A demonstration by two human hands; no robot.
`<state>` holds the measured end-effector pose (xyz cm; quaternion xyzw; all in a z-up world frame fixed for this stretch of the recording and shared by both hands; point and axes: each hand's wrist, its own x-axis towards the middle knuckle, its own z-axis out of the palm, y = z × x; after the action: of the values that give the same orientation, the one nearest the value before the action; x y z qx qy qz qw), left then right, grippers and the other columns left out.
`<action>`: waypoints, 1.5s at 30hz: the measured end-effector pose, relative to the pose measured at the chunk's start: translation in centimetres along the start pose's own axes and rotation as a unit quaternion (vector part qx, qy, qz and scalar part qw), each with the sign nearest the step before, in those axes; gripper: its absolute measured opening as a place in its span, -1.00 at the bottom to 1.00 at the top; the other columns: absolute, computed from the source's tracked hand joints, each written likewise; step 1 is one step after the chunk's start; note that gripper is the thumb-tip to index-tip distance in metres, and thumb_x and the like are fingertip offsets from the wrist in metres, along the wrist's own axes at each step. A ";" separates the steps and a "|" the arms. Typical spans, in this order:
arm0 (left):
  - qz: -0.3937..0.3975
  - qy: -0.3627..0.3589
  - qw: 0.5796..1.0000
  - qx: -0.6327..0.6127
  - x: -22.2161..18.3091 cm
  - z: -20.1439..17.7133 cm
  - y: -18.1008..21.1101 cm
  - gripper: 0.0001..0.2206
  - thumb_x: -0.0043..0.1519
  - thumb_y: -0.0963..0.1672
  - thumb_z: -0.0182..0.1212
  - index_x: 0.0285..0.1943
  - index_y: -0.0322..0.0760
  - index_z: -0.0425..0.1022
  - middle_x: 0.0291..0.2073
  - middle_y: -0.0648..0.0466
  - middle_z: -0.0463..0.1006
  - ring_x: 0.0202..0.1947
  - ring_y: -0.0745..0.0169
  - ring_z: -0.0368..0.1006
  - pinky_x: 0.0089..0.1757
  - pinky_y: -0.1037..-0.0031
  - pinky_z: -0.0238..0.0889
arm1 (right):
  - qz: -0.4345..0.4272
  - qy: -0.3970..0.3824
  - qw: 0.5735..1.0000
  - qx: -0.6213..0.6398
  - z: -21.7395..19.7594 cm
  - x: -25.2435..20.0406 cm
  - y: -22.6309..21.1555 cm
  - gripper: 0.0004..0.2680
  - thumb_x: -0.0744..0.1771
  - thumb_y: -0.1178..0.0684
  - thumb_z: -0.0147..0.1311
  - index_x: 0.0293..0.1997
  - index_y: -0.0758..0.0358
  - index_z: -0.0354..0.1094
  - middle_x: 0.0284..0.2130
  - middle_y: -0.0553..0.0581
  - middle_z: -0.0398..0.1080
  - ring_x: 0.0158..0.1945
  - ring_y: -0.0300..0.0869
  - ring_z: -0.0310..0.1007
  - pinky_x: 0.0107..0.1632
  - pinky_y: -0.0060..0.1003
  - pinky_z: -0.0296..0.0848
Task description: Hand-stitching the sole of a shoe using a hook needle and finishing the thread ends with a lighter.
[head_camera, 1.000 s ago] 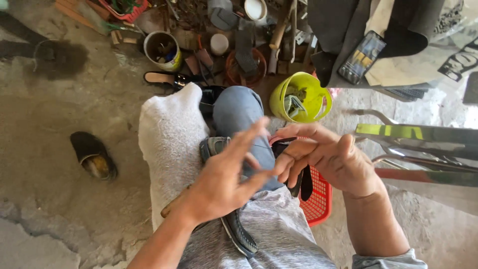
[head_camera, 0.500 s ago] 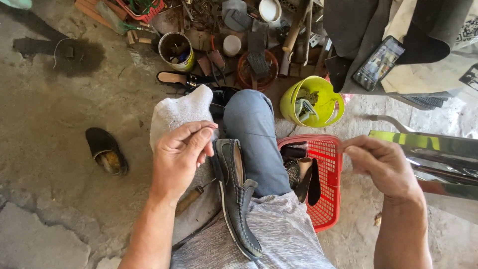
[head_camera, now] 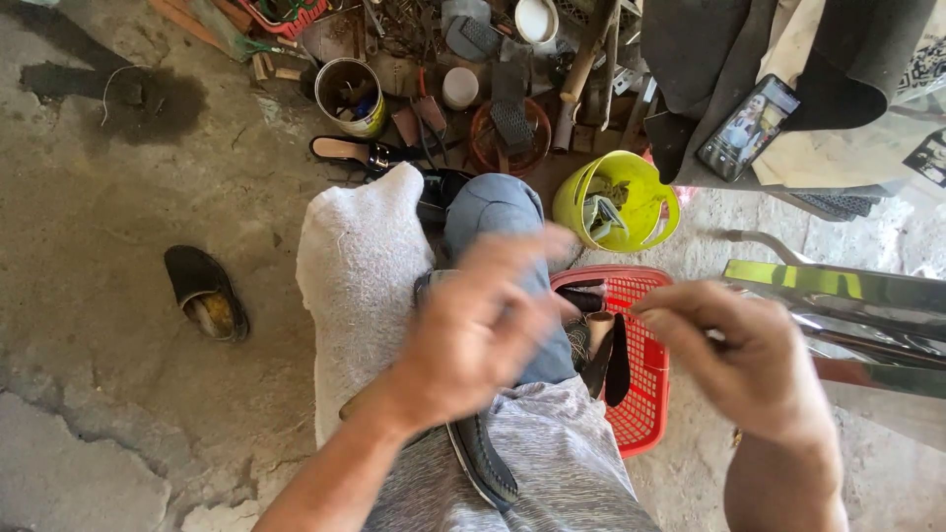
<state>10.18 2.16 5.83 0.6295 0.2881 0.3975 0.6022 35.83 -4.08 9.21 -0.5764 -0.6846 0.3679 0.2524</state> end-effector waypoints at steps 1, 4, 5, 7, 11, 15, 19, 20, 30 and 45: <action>0.000 0.001 1.000 0.000 0.1 0.4 0.4 -0.68 0.41 -0.14 0.03 0.32 -0.35 0.31 0.29 -0.25 0.39 -0.21 0.06 0.70 -0.37 0.47 0.66 | -0.001 -0.001 1.000 0.000 0.2 0.3 -1.1 -0.90 0.34 0.19 0.06 -0.13 0.34 0.48 -0.61 0.01 0.51 -0.74 -0.46 0.28 -0.72 -0.58 0.31; -0.090 -0.082 0.992 -0.041 0.1 0.6 0.8 -0.64 0.31 -0.03 0.15 0.19 -0.30 0.51 0.05 -0.04 0.66 -0.10 0.39 0.62 -0.04 0.59 0.51 | -0.053 0.049 0.996 -0.057 0.1 0.2 -1.7 -0.93 0.34 0.19 0.07 -0.18 0.29 0.47 -0.47 0.03 0.53 -0.61 -0.35 0.37 -0.50 -0.45 0.33; -0.066 -0.083 0.993 -0.054 0.0 -0.1 0.3 -0.73 0.35 -0.06 0.10 0.08 -0.33 0.54 -0.07 -0.06 0.66 -0.20 0.30 0.61 -0.15 0.57 0.53 | -0.048 0.073 0.995 -0.046 -0.4 -0.5 -0.2 -0.92 0.36 0.21 0.04 -0.14 0.30 0.46 -0.54 0.01 0.50 -0.69 -0.43 0.26 -0.62 -0.51 0.22; -0.042 -0.085 0.993 -0.069 -0.5 -1.9 -0.5 -0.77 0.39 -0.10 0.05 -0.03 -0.36 0.56 -0.20 -0.08 0.65 -0.30 0.20 0.59 -0.27 0.55 0.56 | -0.042 0.098 0.994 -0.037 -0.9 -1.6 2.5 -0.91 0.39 0.23 0.01 -0.10 0.32 0.45 -0.61 -0.01 0.47 -0.76 -0.50 0.15 -0.73 -0.57 0.12; -0.045 0.004 0.994 0.096 -1.4 -4.5 -0.5 -0.87 0.34 -0.17 0.17 -0.09 -0.35 0.59 -0.24 0.00 0.68 -0.28 0.28 0.60 -0.22 0.57 0.54 | 0.095 0.201 0.972 -0.081 -0.7 -2.1 6.1 -0.92 0.48 0.29 -0.01 -0.02 0.42 0.44 -0.45 0.11 0.40 -0.56 -0.31 0.18 -0.53 -0.43 0.17; -0.042 -0.011 0.993 0.114 -1.3 -3.9 -0.4 -0.89 0.32 -0.18 0.18 -0.13 -0.36 0.59 -0.33 0.03 0.66 -0.39 0.30 0.54 -0.35 0.57 0.50 | 0.117 0.095 0.975 -0.162 2.6 0.0 6.4 -0.80 0.40 0.20 0.04 0.15 0.33 0.40 0.30 0.38 0.28 0.19 0.08 0.34 0.15 -0.04 0.48; -0.010 -0.033 0.991 0.129 -0.6 -2.3 1.2 -0.91 0.34 -0.18 0.18 -0.18 -0.33 0.55 -0.34 0.08 0.62 -0.38 0.30 0.51 -0.27 0.49 0.39 | 0.008 0.035 0.987 0.158 5.9 0.9 1.0 -0.67 0.40 0.17 -0.06 0.37 0.28 0.13 0.41 0.35 0.14 0.36 0.03 0.32 0.40 -0.05 0.42; -0.005 -0.033 0.991 0.129 -0.4 -2.1 1.4 -0.91 0.34 -0.18 0.17 -0.17 -0.34 0.54 -0.37 0.08 0.60 -0.41 0.29 0.49 -0.30 0.47 0.37 | 0.013 0.011 0.963 0.267 6.3 1.0 0.3 -0.67 0.40 0.14 0.01 0.34 0.34 0.17 0.31 0.33 0.27 0.26 0.01 0.43 0.32 -0.12 0.50; 0.001 -0.021 0.984 0.176 -0.9 -2.3 0.4 -0.92 0.32 -0.16 0.24 -0.18 -0.30 0.54 -0.39 0.12 0.54 -0.43 0.30 0.45 -0.34 0.47 0.36 | -0.037 0.011 0.956 0.289 6.2 0.4 -0.7 -0.89 0.40 0.12 -0.01 -0.19 0.31 0.42 -0.16 0.22 0.41 -0.14 -0.16 0.44 -0.12 -0.38 0.51; -0.114 0.013 0.880 0.460 -13.7 -4.1 -6.7 -0.74 0.28 -0.06 0.26 0.08 -0.24 0.56 -0.16 0.07 0.57 -0.19 0.20 0.46 -0.11 0.30 0.37 | 0.104 -0.083 0.984 0.120 11.3 3.3 2.8 -0.83 0.32 0.05 0.18 -0.04 0.20 0.58 -0.20 0.06 0.65 -0.16 -0.28 0.63 -0.04 -0.38 0.53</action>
<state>0.45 -6.45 -3.07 0.7932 0.5163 0.1573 0.2821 28.13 -3.04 -0.09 -0.5779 -0.5904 0.5177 0.2224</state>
